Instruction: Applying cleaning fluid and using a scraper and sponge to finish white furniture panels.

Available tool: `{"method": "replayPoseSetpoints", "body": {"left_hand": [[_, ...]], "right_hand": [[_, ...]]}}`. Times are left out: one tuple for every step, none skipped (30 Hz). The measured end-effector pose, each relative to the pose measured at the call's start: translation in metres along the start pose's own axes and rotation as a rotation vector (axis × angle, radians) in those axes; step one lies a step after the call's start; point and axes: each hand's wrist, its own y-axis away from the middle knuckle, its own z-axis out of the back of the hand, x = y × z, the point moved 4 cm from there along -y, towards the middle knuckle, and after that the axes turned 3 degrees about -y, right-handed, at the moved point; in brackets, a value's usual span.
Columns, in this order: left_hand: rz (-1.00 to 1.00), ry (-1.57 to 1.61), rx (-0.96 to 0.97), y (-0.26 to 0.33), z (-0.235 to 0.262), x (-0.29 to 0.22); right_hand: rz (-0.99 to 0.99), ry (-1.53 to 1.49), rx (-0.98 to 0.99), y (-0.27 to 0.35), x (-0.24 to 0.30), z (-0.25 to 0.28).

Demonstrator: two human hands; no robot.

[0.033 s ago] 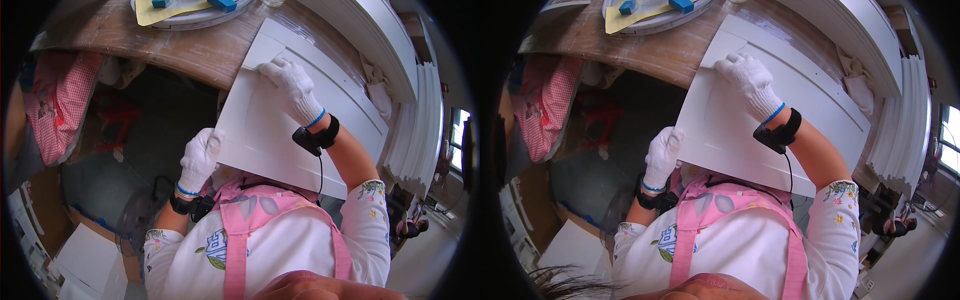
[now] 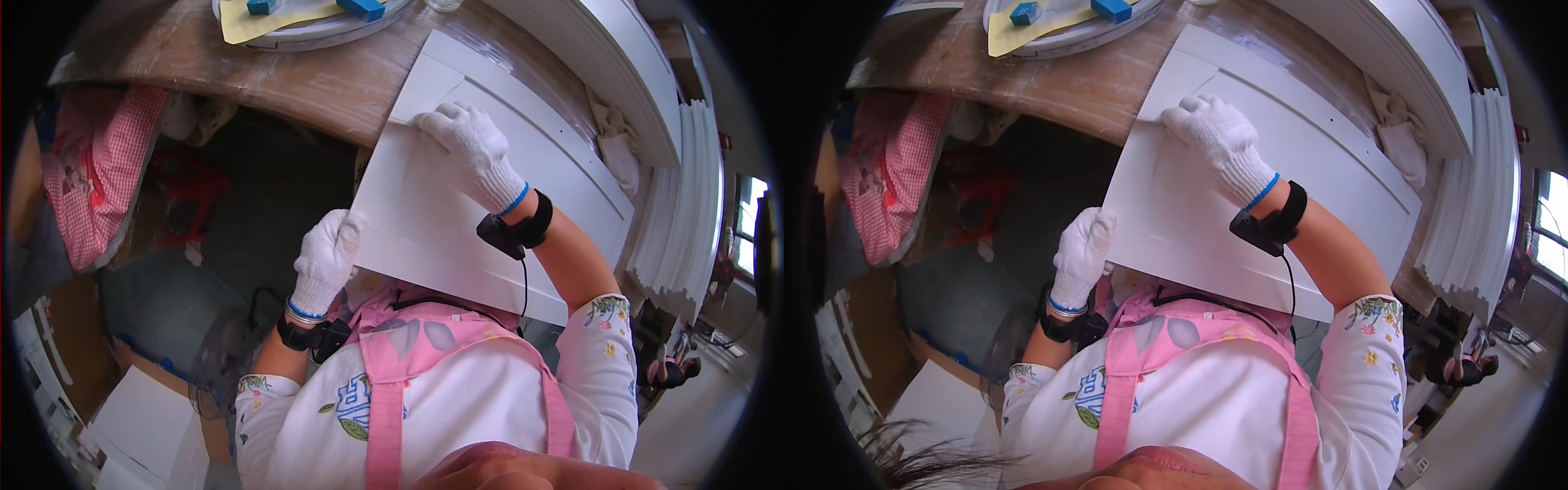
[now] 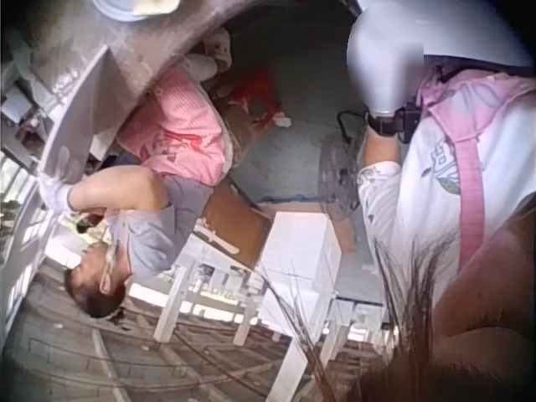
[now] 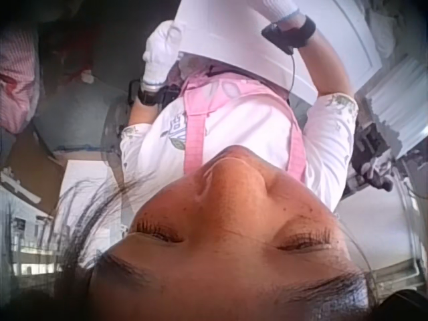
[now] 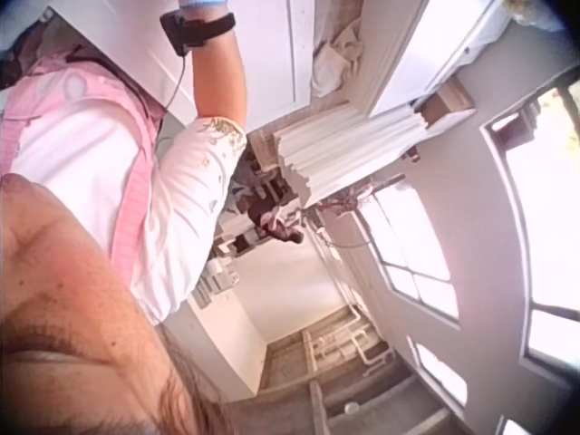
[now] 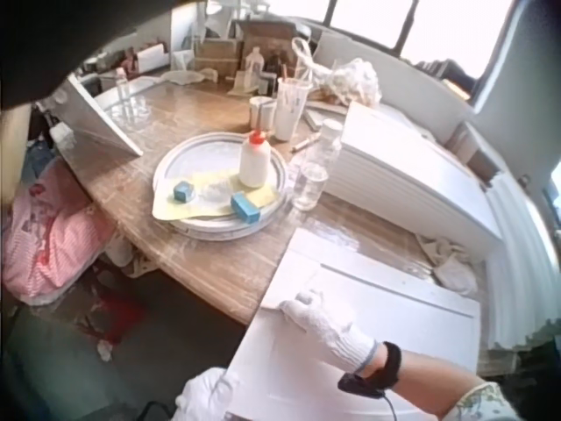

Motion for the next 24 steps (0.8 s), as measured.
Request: {"method": "replayPoseSetpoints", "body": {"left_hand": [[-0.002,-0.001,0.000,0.000,0.000,-0.001],[0.023,-0.014,-0.014,0.001,0.000,-0.002],[0.049,-0.026,-0.029,0.001,0.000,-0.003],[0.049,-0.027,-0.033,0.002,0.000,-0.005],[0.027,-0.022,-0.030,0.003,0.000,-0.009],[0.006,-0.017,-0.026,0.004,-0.001,-0.010],[0.004,-0.019,-0.027,0.004,-0.001,-0.008],[0.001,-0.002,-0.022,0.003,-0.001,-0.004],[-0.003,0.015,-0.016,0.003,0.000,-0.002],[-0.002,0.016,-0.018,0.002,0.000,0.000],[0.007,0.018,-0.020,0.002,0.000,0.002],[0.013,0.018,-0.016,0.001,0.000,0.001],[0.014,0.017,-0.019,0.002,0.000,0.002],[0.027,0.074,-0.010,0.003,0.001,0.004],[0.040,0.131,-0.001,0.004,0.001,0.005],[0.046,0.130,-0.005,0.007,0.003,0.010],[0.022,0.173,-0.001,0.007,0.005,0.014],[-0.006,0.216,0.018,0.007,0.005,0.017],[-0.103,0.218,0.006,0.006,0.006,0.017],[-0.101,0.217,0.006,0.008,0.007,0.018],[-0.085,0.223,0.026,0.011,0.007,0.016],[-0.067,0.232,0.038,0.012,0.008,0.017],[-0.061,0.234,0.037,0.012,0.008,0.020],[-0.069,0.196,0.035,0.010,0.010,0.024]], "right_hand": [[-0.022,-0.049,0.055,0.004,0.005,-0.001],[-0.021,-0.049,0.053,0.002,0.005,0.002],[-0.064,-0.086,0.005,-0.003,0.002,0.008],[-0.104,-0.125,-0.041,-0.007,-0.001,0.011],[-0.092,-0.003,-0.125,-0.014,-0.017,0.016],[-0.093,-0.003,-0.125,-0.015,-0.022,0.014],[-0.085,0.028,-0.151,-0.018,-0.024,0.014],[-0.078,0.060,-0.177,-0.020,-0.024,0.015],[-0.021,0.074,-0.121,-0.014,-0.013,0.010],[0.007,0.065,-0.041,-0.007,0.001,0.000],[0.075,0.023,0.026,0.003,0.025,-0.006],[0.139,-0.017,0.090,0.011,0.039,-0.009],[0.141,-0.019,0.091,0.010,0.039,-0.009],[0.092,-0.038,0.063,0.009,0.037,-0.008],[0.042,-0.058,0.036,0.006,0.034,-0.006],[-0.034,-0.100,-0.092,-0.004,0.015,0.004],[-0.097,-0.062,-0.156,-0.017,-0.011,0.007],[-0.171,-0.014,-0.224,-0.021,-0.029,0.013],[-0.172,-0.017,-0.223,-0.019,-0.030,0.013],[-0.165,-0.007,-0.177,-0.018,-0.031,0.010],[-0.158,0.004,-0.132,-0.016,-0.030,0.008],[-0.063,0.029,-0.087,-0.008,-0.013,0.001],[-0.055,0.016,0.015,0.004,0.009,-0.006],[0.040,0.012,0.096,0.017,0.030,-0.011]]}}
